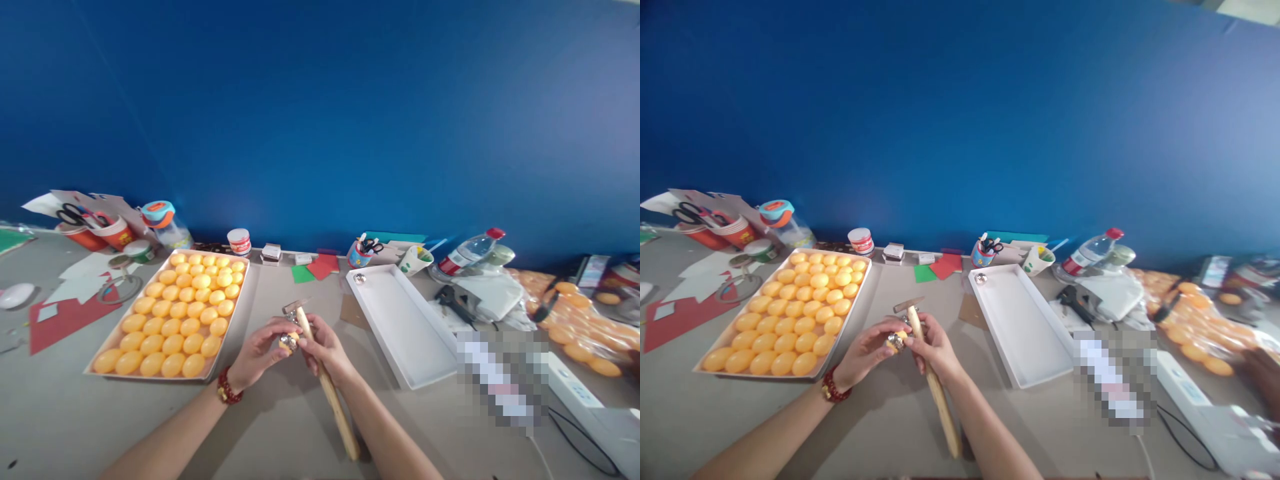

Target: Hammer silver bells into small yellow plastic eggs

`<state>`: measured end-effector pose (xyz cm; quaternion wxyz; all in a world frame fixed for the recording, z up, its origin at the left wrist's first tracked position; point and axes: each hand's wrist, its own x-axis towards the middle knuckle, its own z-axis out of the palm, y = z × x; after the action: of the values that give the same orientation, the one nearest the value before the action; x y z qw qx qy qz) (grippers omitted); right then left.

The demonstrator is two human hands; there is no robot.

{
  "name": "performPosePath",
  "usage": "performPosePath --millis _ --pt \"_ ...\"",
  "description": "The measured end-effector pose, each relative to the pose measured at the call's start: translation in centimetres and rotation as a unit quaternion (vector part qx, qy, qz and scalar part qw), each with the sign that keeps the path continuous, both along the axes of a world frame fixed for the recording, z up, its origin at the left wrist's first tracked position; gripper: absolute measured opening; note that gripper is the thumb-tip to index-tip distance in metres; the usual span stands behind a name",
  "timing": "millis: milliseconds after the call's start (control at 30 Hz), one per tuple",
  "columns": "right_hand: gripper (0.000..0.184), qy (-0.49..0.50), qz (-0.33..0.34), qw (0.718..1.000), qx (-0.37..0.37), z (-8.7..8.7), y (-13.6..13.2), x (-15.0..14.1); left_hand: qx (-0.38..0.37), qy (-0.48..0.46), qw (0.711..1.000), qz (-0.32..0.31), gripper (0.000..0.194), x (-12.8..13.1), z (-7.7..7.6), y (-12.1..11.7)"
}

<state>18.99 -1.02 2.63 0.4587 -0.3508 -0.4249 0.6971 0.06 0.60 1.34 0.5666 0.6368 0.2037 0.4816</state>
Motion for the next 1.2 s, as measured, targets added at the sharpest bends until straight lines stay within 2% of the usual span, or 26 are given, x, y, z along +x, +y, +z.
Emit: performPosePath --millis 200,467,800,1200 --pt "0.048 -0.013 0.001 1.000 0.005 0.33 -0.22 -0.26 -0.026 -0.013 1.000 -0.010 0.032 0.08 0.06 0.00" --pt "0.054 -0.036 -0.008 0.999 0.006 -0.26 -0.02 -0.33 0.081 0.038 0.996 0.020 0.030 -0.10 -0.37 0.09" --pt "0.050 -0.017 -0.003 1.000 -0.008 0.29 -0.07 -0.31 0.022 0.022 1.000 -0.001 0.027 0.04 -0.25 -0.05" --pt "0.051 -0.048 -0.032 0.998 0.002 -0.39 -0.06 -0.46 -0.038 0.006 0.999 -0.018 0.021 0.31 0.59 -0.31"
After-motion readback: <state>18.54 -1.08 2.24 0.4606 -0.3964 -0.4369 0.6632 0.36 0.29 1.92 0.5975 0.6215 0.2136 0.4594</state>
